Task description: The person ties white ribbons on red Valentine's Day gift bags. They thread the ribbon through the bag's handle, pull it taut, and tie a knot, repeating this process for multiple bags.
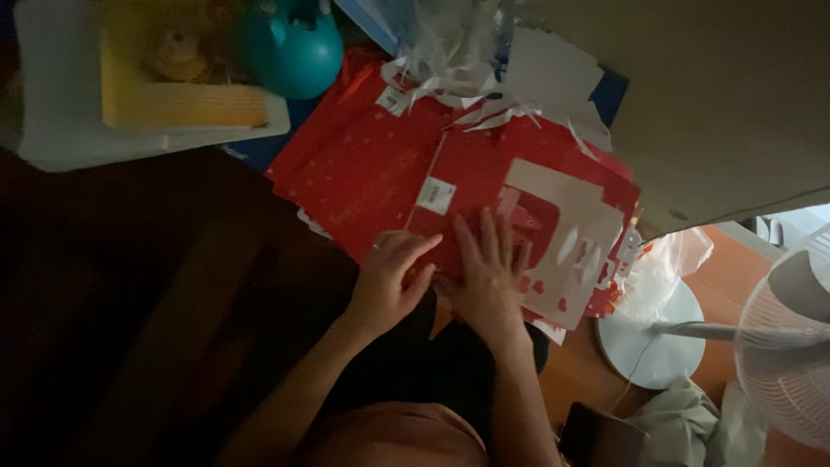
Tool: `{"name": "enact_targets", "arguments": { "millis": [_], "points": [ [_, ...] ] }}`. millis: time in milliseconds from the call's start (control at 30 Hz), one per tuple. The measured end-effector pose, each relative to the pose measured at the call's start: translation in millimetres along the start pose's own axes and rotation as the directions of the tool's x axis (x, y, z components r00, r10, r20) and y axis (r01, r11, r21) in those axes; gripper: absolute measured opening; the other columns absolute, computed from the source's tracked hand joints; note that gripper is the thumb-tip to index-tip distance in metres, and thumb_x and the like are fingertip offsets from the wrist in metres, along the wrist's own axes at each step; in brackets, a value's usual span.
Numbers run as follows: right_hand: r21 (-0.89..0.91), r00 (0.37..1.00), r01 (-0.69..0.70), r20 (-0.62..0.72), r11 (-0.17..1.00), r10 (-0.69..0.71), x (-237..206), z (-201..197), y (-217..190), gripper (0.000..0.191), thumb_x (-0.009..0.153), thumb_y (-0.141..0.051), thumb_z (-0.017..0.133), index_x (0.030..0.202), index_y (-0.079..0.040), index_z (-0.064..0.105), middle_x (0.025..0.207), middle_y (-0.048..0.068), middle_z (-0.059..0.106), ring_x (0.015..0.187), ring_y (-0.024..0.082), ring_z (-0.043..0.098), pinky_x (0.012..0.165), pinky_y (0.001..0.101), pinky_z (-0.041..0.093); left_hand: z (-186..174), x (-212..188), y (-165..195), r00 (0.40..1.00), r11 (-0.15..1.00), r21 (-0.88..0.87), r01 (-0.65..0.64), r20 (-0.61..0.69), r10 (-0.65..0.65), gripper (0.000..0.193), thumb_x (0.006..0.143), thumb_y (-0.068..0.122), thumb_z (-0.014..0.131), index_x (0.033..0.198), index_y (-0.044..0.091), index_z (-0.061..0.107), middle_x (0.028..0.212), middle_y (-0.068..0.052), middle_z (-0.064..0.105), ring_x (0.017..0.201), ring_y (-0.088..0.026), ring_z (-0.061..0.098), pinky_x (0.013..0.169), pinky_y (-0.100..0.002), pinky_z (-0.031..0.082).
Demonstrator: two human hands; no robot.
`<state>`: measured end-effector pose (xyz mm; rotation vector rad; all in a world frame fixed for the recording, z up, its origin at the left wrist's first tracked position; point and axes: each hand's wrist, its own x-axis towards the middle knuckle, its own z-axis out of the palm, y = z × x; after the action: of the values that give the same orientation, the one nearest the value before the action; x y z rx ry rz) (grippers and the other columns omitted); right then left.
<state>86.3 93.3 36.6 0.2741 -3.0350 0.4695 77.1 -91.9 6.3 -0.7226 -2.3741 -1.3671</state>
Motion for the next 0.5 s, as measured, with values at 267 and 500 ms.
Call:
{"name": "enact_targets", "arguments": {
  "millis": [267, 500],
  "points": [
    [0.108, 0.992, -0.118, -0.042, 0.987, 0.123, 1, -7, 29, 0.084, 0.083, -0.045, 0.078, 0.155, -0.016, 0.045, 0.167, 0.019, 0.025, 0.157, 0.036, 0.016, 0.124, 0.0578, 0.011, 3, 1, -1, 0.906, 0.912, 0.410, 0.030, 0.375, -0.198, 0.118, 0.066, 0.033, 0.088, 0.160, 0.013, 0.019, 0.161, -0.025, 0.033, 0.147, -0.047, 0.028, 0.115, -0.072, 0.015],
    [0.118, 0.985, -0.126, -0.105, 0.985, 0.138, 7, -3, 33, 0.072, 0.092, -0.041, 0.070, 0.154, -0.015, 0.047, 0.164, 0.021, 0.035, 0.155, 0.039, 0.024, 0.124, 0.0586, 0.014, -17, -1, -33, 0.941, 0.928, 0.370, 0.053, 0.292, -0.170, 0.069, 0.092, 0.000, 0.066, 0.155, 0.005, 0.038, 0.157, -0.024, 0.046, 0.144, -0.043, 0.044, 0.118, -0.057, 0.033]
  ]
}}
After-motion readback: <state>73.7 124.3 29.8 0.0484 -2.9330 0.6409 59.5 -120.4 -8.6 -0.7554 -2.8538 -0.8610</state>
